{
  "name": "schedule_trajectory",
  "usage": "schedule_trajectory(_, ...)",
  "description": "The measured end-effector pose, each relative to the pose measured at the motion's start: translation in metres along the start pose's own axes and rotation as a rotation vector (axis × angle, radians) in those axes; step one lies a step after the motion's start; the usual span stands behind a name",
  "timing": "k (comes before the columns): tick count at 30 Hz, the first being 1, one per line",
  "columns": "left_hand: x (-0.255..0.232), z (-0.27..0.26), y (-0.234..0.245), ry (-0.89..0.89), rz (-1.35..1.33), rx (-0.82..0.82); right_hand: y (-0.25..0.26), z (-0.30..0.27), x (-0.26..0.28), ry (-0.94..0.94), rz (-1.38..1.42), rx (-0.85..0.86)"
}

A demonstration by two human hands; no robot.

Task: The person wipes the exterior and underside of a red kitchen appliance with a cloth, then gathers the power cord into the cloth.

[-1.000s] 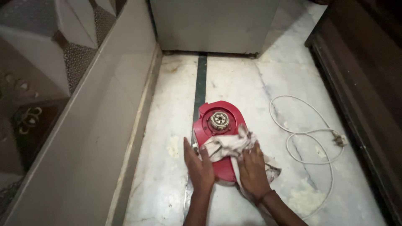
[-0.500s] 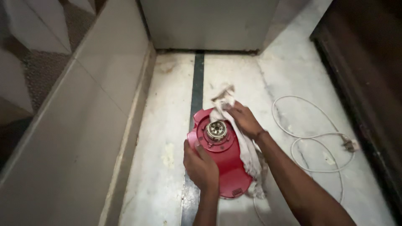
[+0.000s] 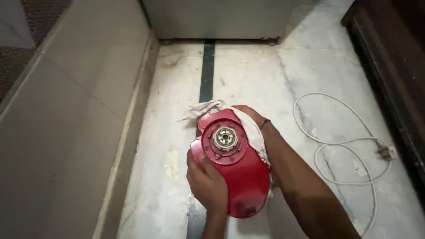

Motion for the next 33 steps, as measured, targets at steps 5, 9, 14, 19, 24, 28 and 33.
schedule_trajectory(5, -0.006, -0.001, 0.003, -0.014, 0.000, 0.017, -0.017, -0.041, -0.028, -0.006, 0.375, -0.146)
schedule_trajectory(9, -0.009, -0.001, 0.004, -0.006, -0.012, 0.025, -0.032, -0.076, -0.029, 0.009, 0.660, -0.250)
schedule_trajectory(14, -0.012, 0.001, 0.005, 0.020, -0.034, 0.043, -0.023, -0.071, 0.008, 0.078, 0.830, -0.326)
schedule_trajectory(19, -0.015, 0.000, 0.006, -0.044, 0.010, 0.015, -0.010, -0.028, 0.056, -0.029, 0.270, -0.307)
schedule_trajectory(24, -0.020, 0.000, 0.006, -0.091, -0.042, 0.031, -0.007, -0.016, 0.039, -0.086, 0.330, -0.207)
schedule_trajectory(28, -0.017, 0.001, 0.006, -0.049, -0.082, 0.046, -0.005, -0.026, -0.011, -0.002, 0.330, -0.247)
schedule_trajectory(33, -0.018, 0.000, 0.007, -0.044, -0.070, 0.020, -0.030, -0.065, -0.048, 0.037, 0.620, -0.366)
Point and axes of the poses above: each hand's wrist, its own z-axis towards the middle knuckle, its own y-axis out of the back of the hand, x = y × z, the point moved 5 cm from there along z, towards the middle knuckle, and after that the axes turned 8 degrees about -z, right-handed, at the moved point
